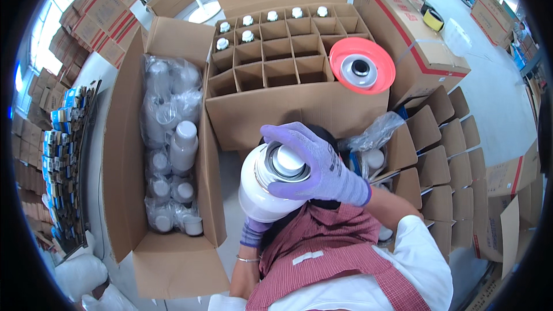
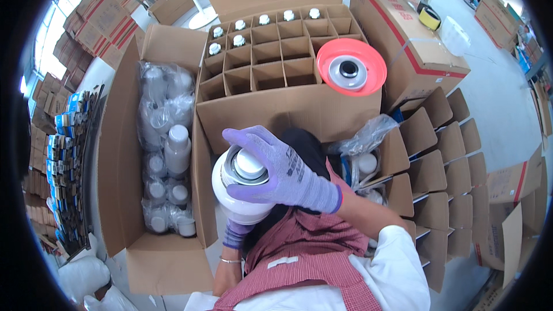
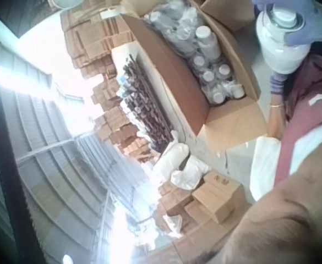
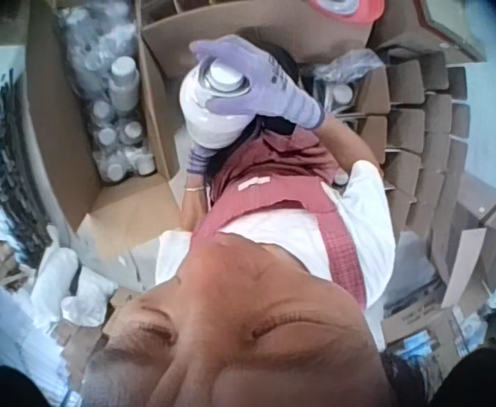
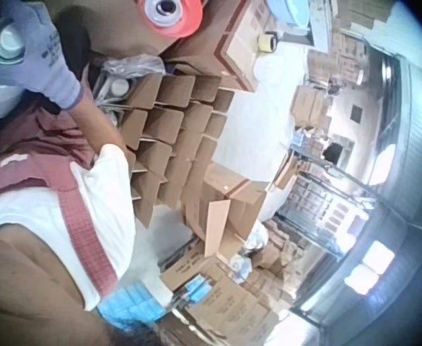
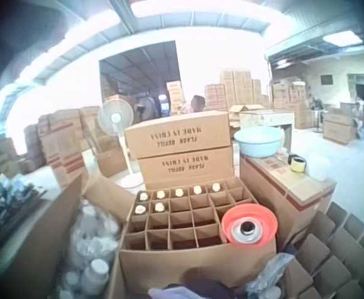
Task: The person assembles white electric kettles by inserting heating elements, screwing on lids, and wrapping each unit in plastic. They handle kettles, lids, heating elements, and plastic bags, placing finished units into a cardboard box.
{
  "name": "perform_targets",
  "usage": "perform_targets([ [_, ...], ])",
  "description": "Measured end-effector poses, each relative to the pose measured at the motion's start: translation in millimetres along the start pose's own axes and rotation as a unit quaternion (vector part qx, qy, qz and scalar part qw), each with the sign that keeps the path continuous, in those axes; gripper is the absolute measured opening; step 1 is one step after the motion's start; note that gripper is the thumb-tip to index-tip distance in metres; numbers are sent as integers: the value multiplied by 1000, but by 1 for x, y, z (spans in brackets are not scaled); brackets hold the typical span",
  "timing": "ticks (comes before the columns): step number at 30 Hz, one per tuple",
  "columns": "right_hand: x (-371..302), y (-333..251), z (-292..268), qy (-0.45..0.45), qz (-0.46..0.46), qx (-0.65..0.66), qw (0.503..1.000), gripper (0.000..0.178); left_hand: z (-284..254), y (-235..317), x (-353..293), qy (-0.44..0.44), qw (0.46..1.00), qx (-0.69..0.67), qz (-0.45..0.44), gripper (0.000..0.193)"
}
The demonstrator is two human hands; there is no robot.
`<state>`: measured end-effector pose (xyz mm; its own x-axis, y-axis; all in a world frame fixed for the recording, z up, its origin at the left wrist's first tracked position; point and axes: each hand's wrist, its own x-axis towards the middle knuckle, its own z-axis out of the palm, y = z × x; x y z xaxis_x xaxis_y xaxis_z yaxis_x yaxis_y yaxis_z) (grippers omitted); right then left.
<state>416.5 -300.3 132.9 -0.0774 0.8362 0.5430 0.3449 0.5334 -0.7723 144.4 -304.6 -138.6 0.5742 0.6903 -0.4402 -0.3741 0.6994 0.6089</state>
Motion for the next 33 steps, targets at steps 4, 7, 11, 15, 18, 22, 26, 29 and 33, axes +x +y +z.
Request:
perform_targets([
  [4,11,-14,-5,68,-8,-24,997,75,14,-5,20,-14,1000,-21,19,55],
  [7,12,-13,-7,72,-38,-14,997,74,19,3,29,-25,999,-24,30,53],
  [11,-11,5,-13,130,-107,-9,986,76,26,60,29,-36,997,46,56,51],
  [15,-110,45,-17,37,86,16,995,87,57,197,38,-169,873,457,29,48],
  [18,-134,96,-57,-122,-35,-145,981,49,181,207,44,-181,602,777,37,40],
  [22,-44,181,-149,20,-2,-457,889,44,210,126,55,-242,390,888,7,51],
  [26,-6,277,-237,-81,98,-473,872,57,229,147,54,-239,485,839,64,56],
  [29,16,261,-227,-107,98,-491,859,61,217,155,57,-135,625,744,194,57],
  [33,54,156,-127,16,-80,-364,928,69,221,147,87,-52,931,252,259,56],
])
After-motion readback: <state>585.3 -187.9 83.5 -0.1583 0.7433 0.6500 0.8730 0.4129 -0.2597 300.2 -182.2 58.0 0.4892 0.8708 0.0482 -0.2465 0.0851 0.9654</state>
